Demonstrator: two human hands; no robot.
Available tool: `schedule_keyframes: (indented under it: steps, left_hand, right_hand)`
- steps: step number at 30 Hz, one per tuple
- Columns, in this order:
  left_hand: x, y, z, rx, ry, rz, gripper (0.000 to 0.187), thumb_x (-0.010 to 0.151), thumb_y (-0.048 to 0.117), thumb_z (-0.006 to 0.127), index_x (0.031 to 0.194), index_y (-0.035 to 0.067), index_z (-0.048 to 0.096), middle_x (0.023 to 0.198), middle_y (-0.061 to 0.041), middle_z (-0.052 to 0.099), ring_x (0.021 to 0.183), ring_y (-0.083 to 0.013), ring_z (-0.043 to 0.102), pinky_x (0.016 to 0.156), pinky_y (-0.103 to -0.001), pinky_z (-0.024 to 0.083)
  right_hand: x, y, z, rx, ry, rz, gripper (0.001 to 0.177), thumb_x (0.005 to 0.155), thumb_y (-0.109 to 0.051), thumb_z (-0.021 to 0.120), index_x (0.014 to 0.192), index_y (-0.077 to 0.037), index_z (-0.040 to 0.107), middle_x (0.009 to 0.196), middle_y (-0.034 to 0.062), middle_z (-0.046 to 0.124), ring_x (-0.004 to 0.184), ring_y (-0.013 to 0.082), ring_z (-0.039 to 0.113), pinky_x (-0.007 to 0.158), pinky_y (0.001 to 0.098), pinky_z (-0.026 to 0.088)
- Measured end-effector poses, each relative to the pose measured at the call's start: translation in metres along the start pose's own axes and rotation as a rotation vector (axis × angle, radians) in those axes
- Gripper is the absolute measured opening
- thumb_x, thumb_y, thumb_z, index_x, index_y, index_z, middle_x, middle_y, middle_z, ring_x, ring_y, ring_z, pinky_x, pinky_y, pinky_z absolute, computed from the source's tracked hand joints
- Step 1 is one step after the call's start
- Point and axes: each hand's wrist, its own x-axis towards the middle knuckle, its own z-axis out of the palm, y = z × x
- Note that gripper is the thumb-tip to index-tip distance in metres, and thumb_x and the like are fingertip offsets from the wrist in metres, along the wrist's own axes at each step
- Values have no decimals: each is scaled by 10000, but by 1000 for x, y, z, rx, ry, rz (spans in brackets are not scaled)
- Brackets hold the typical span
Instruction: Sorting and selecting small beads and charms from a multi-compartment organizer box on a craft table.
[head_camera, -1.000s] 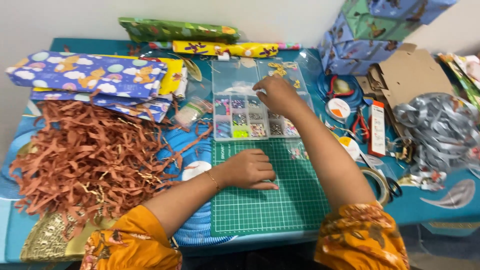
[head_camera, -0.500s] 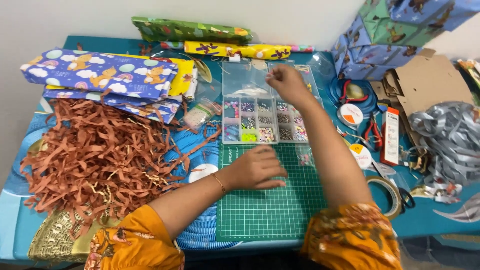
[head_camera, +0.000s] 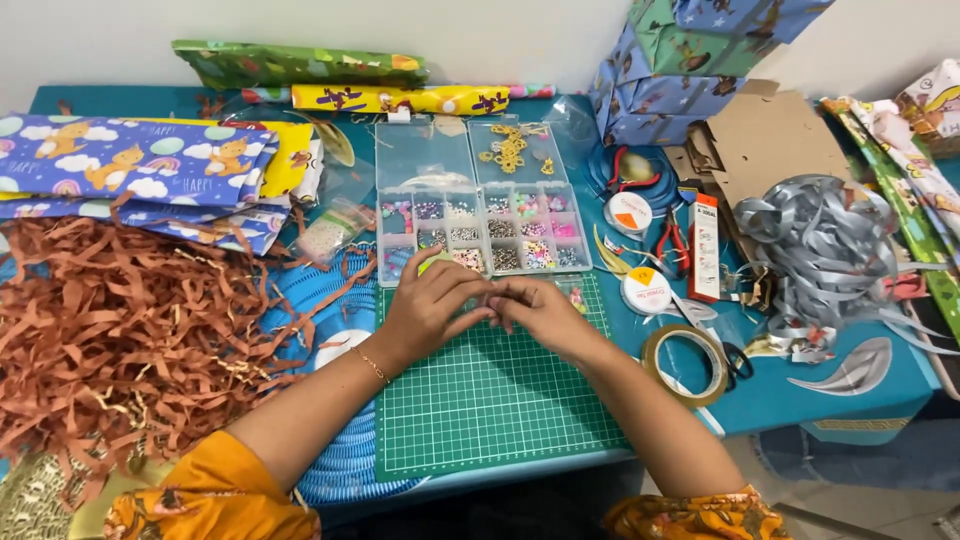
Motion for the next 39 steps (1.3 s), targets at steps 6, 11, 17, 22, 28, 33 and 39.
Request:
schedule_keyframes:
  steps: [6,11,17,22,28,33,39]
  left_hand:
    - [1,-3,-2,-39,9,-115,264,898,305,804,1124,183,744,963,37,723,910,-168,674,1076,-512,416]
    - [6,-3,-10,-72,-13,-209,235,917,290,780,1118,177,735,961,24,710,945,-192,664,1057,-520,411]
    - [-3,1,-6,-41,-74,-111,276,878,395,814,1007,181,696,938,12,657,917,-209,636,946,-474,463]
    - [8,8,-11,-56,-67,-77,216,866,304,832,929,156,687,867,-1,679,846,-217,659,839,-403,486]
    - [4,-1,-11,-17,-25,-177,185,856,252,846,919,162,698,879,26,714,834,-193,680,799,-363,476]
    - [12,6,-14,-98,-14,-199,117,893,151,794,999,151,744,934,22,754,872,-204,704,821,-365,467]
    - [9,3,-13,-146,-16,-222,70,891,110,789,931,148,745,898,27,766,858,-204,714,810,-370,465]
  right_hand:
    - [7,-9,-3,-3,-3,-28,139,946,29,638,1059,69,709,793,157,735,683,191,716,482,219,520]
    - [7,-28,14,-451,75,-178,45,914,-33,728,945,-11,754,683,111,737,553,176,670,468,264,513]
    - [-2,-21,10,-565,244,-344,65,901,-139,803,891,-93,758,730,36,724,647,177,695,538,286,552]
    - [-2,-15,16,-449,248,-355,68,914,-89,782,925,-30,750,731,112,714,590,173,634,501,294,495]
    - [-1,-26,26,-342,169,-391,187,924,-27,734,1108,-38,768,967,101,740,717,169,637,574,282,497]
    - [2,-26,26,-460,214,-481,90,940,-52,720,1015,-57,770,940,79,744,710,190,658,609,307,512]
    - [0,-24,24,-735,248,-631,88,943,-22,677,1016,-64,703,929,83,706,714,257,672,636,378,559]
